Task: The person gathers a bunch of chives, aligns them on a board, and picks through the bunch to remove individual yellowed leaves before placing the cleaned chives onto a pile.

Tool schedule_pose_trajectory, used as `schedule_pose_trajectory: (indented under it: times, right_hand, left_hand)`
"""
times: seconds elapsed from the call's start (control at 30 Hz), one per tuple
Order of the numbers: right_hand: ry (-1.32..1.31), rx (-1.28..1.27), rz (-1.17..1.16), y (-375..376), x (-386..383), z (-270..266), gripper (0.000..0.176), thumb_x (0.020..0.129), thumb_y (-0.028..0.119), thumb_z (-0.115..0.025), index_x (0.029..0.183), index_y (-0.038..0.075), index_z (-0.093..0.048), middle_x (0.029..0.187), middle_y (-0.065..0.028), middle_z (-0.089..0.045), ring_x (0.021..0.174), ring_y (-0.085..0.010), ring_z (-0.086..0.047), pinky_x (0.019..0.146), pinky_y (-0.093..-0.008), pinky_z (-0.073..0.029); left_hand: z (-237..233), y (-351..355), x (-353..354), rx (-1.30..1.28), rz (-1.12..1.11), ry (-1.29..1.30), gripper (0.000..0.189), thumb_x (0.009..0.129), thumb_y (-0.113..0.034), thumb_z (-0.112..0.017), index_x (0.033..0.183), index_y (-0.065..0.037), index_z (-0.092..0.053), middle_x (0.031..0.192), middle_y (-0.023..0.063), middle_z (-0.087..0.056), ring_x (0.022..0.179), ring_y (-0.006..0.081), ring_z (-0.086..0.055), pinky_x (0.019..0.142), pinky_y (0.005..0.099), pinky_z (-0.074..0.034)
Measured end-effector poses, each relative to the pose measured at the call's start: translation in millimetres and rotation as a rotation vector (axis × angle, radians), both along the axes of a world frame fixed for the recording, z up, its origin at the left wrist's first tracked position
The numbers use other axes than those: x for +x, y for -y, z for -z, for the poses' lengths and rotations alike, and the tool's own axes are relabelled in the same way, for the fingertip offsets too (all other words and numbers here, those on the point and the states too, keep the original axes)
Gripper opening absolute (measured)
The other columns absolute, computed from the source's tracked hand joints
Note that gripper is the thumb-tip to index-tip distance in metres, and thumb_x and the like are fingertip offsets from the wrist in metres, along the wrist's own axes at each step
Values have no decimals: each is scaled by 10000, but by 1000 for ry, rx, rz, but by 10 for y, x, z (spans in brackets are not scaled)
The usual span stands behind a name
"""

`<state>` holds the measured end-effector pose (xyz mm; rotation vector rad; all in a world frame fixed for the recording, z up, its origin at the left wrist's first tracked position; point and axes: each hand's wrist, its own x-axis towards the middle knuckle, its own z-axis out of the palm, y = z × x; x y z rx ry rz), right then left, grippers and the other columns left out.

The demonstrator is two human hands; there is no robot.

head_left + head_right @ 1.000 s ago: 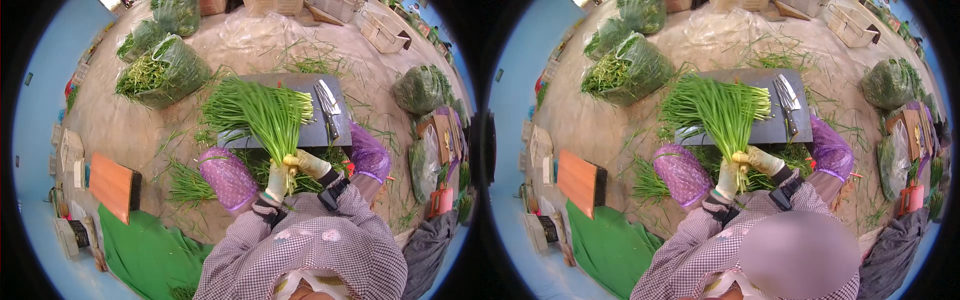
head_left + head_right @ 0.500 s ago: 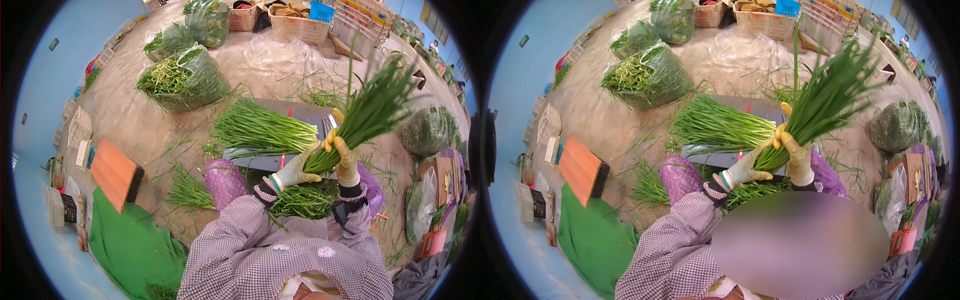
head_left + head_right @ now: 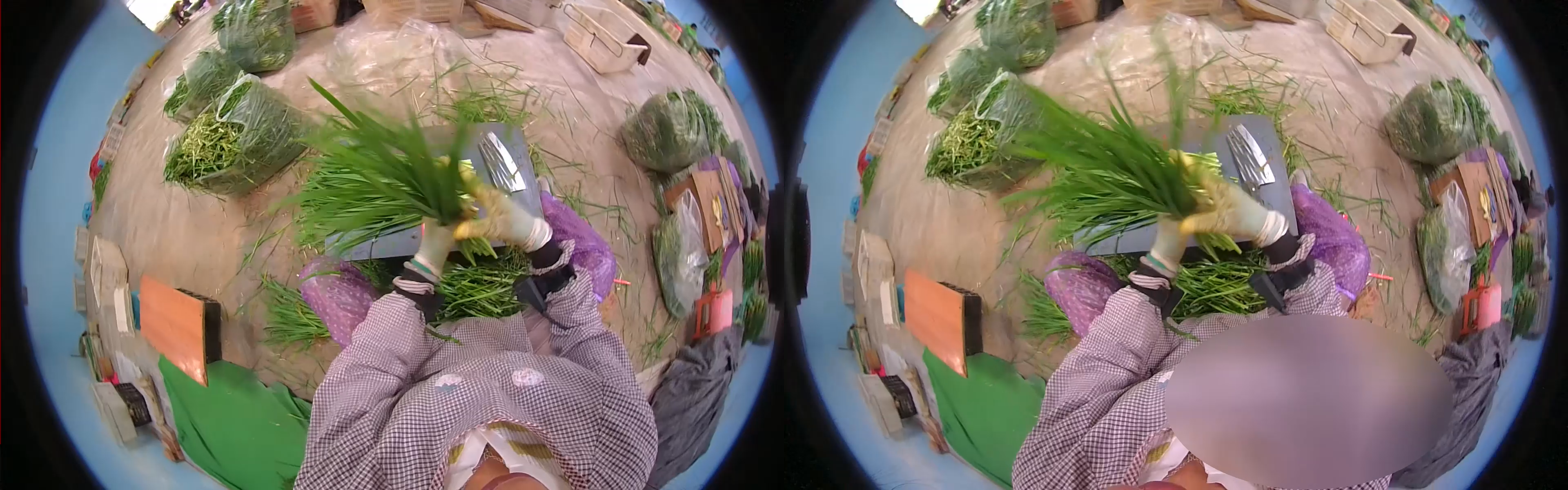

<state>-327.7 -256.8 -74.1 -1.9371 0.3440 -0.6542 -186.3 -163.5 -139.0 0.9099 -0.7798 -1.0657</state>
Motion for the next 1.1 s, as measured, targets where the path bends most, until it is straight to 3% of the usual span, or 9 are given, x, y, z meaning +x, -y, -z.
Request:
schedule_pose_trajectory:
  times: [0.3,0.4,0.47,0.6,0.67,0.73,0.77,0.87,1.1]
  right_hand:
    - [-131,-462,179,-464,277,-239,856,773,479,-795,1445,57,-471,1319,-229,-583,1229,-354,-567,1056,-400,-444]
    - [-703,-473,257,-807,183,71,769,821,413,-757,1435,65,-451,1177,-164,-674,984,-321,-691,822,-425,-550]
    - [-551,-525,303,-780,-125,629,520,887,393,-685,1289,83,-575,966,-118,-729,784,-311,-717,666,-449,-554]
    - [-1154,-634,335,-469,-788,1497,359,966,428,-560,832,125,-700,714,-128,-699,678,-339,-700,623,-469,-548]
    - [-802,-642,457,-291,-915,1796,365,980,416,-552,859,124,-735,736,-117,-712,702,-356,-703,648,-459,-555]
    - [-376,-206,372,-403,-628,785,375,982,408,-569,1097,81,-713,943,-151,-718,899,-339,-690,771,-414,-542]
    - [-152,-461,264,-412,-518,610,409,981,409,-576,1167,63,-688,1024,-165,-707,972,-334,-673,820,-403,-529]
    - [-151,179,122,-725,-81,-50,381,975,353,-594,1190,43,-649,1108,-164,-675,1033,-326,-638,870,-379,-508]
    - [-358,-343,247,-676,-275,516,90,909,155,-558,869,129,-634,776,-16,-563,754,-147,-625,657,-296,-499]
  left_hand:
    - [-173,-224,312,-167,-166,-566,416,938,-109,-641,1323,-9,-523,906,54,-597,917,183,-576,967,389,-490]
    - [-17,-262,466,-324,-63,-719,361,947,-120,-627,1285,-17,-548,826,27,-536,841,158,-543,909,373,-482]
    - [-80,-383,497,-265,-152,-691,320,947,-119,-623,1248,-23,-572,777,3,-483,783,135,-503,876,359,-472]
    - [-96,-565,701,-367,-116,-722,351,940,-111,-618,1278,-23,-585,759,-5,-475,760,124,-490,859,335,-461]
    - [-141,-593,743,-379,-101,-720,362,925,-118,-627,1270,-19,-583,754,-14,-444,758,120,-470,845,327,-446]
    - [-201,-596,703,-414,-75,-760,368,924,-113,-620,1278,-18,-589,748,-13,-441,751,119,-467,841,322,-444]
    - [-237,-603,690,-430,-63,-779,371,924,-111,-616,1282,-18,-593,745,-13,-440,748,119,-466,839,320,-443]
    - [-304,-597,595,-418,-18,-777,380,910,-104,-614,1278,-13,-607,731,-12,-442,726,118,-457,811,309,-434]
    - [-352,-762,801,-461,-40,-770,375,879,-90,-620,1245,-12,-635,682,-30,-418,676,104,-437,761,285,-407]
